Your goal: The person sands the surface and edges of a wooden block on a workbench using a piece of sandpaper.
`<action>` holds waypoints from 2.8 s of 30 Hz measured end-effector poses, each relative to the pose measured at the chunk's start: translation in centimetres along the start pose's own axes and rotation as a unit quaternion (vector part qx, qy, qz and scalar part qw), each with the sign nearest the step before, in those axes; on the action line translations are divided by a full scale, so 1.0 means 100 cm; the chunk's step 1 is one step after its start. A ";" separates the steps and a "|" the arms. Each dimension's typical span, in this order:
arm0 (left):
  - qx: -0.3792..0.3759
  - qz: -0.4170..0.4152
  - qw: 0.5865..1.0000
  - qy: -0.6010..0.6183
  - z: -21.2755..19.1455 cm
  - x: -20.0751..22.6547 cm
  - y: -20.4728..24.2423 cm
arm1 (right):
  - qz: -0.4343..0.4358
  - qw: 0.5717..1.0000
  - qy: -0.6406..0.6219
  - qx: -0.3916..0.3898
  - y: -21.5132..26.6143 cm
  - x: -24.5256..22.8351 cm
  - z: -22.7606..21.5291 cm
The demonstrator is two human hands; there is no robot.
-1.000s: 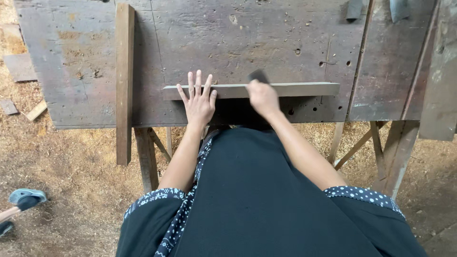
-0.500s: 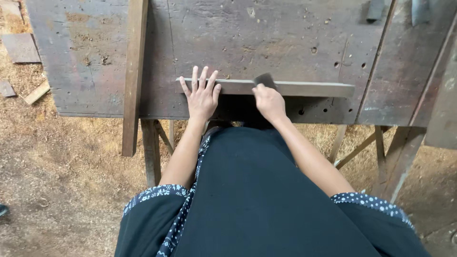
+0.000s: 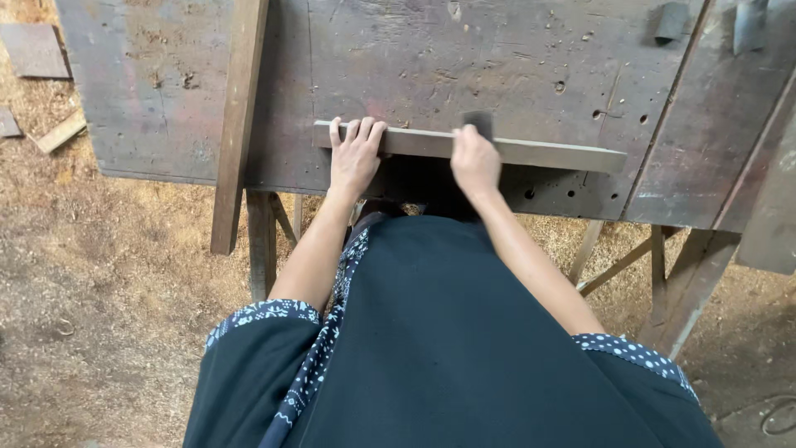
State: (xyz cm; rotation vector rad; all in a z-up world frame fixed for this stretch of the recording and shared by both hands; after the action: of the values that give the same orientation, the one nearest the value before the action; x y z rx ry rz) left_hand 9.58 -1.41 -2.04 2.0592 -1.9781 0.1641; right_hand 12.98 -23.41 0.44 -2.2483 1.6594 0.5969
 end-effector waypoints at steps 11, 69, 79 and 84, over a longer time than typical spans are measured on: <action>0.022 -0.027 0.996 0.080 -0.009 0.001 -0.005 | -0.071 0.997 0.028 -0.032 -0.017 -0.049 0.029; -0.017 -0.068 0.997 -0.027 -0.006 -0.028 0.014 | -0.159 0.986 0.014 -0.052 -0.027 -0.112 0.069; -0.055 -0.014 0.998 -0.020 0.002 0.013 0.009 | -0.002 0.999 0.049 -0.010 -0.003 -0.007 0.028; 0.023 0.017 0.999 -0.020 0.002 0.025 0.009 | -0.068 0.997 -0.020 -0.018 -0.009 -0.044 0.046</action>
State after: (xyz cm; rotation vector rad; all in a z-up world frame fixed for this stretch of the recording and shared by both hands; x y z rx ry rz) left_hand 8.80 -3.90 -1.39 2.0733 -2.0537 0.1778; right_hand 11.96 -17.42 -1.47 -2.3365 1.4736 0.6388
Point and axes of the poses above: each hand's wrist, its own y-axis away from the middle knuckle, its own z-axis out of the palm, x = y × z, the point moved 10 cm from there along -y, towards the middle knuckle, and after that the axes turned 11 degrees about -z, right-handed, at the moved point
